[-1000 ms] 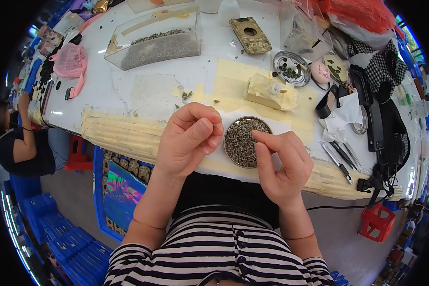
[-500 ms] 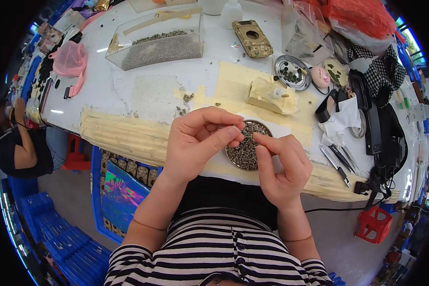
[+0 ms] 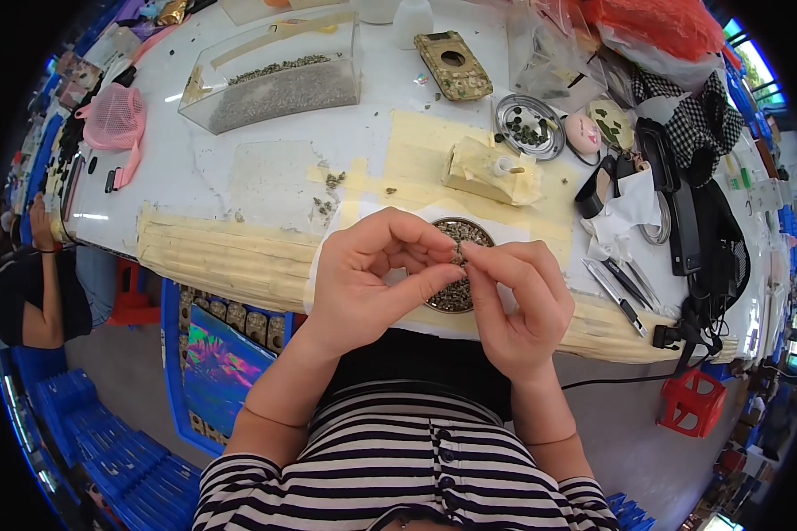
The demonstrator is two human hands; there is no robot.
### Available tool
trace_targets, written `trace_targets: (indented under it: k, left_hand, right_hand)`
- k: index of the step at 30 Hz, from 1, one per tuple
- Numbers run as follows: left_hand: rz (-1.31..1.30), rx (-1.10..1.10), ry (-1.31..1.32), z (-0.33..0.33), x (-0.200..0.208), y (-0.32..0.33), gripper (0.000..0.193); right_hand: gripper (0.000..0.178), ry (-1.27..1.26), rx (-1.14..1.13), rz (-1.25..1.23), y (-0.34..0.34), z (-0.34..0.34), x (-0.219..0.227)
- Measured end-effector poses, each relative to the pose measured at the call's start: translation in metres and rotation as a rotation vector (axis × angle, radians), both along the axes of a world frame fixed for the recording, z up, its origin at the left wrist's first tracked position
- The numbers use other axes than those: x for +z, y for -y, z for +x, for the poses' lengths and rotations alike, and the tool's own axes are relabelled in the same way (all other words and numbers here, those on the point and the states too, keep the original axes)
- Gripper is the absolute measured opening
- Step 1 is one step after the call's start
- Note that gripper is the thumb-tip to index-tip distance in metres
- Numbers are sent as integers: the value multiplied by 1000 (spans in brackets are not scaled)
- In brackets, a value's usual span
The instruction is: Assembling small mechanical parts for toys at a factory workbench.
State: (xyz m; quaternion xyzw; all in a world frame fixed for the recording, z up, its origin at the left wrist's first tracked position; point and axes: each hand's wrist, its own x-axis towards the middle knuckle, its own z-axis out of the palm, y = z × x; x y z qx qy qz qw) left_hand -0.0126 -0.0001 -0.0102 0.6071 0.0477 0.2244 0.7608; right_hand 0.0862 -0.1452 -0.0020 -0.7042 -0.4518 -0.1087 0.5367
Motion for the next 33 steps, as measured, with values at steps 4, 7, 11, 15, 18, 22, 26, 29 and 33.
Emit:
trace_targets:
  k: [4,7,11,15,18,22,26,29,33]
  left_hand:
    - [-20,-17,-10,2,1,1,25]
    - [-25,-20,-16,1,0,1,26]
    - [-52,-19,-39,0,3,1,25]
    - [-41,-23,-33,0,2,0,22]
    - [-33,-43,-28,0,0,0,22]
    - [16,-22,-20,0,5,3,21]
    - [199,52,12,0,4,4,18]
    - [340,120,24,1,4,7,16]
    - [383,163,50,4,1,7,15]
  right_hand:
    - [30,12,5,-11,1,0,1]
    - [30,8,12,-13,0,0,1]
    - [29,2,15,-23,1,0,2]
    - [26,-13,18,-23,2,0,1]
    - [23,2,19,-26,2,1,2]
    - [21,-43,3,-8,2,-1,0]
    - [18,-43,-19,-21,3,-1,0]
    - [16,-40,-21,-22,2,0,1]
    - [15,-27,-20,-34,2,1,2]
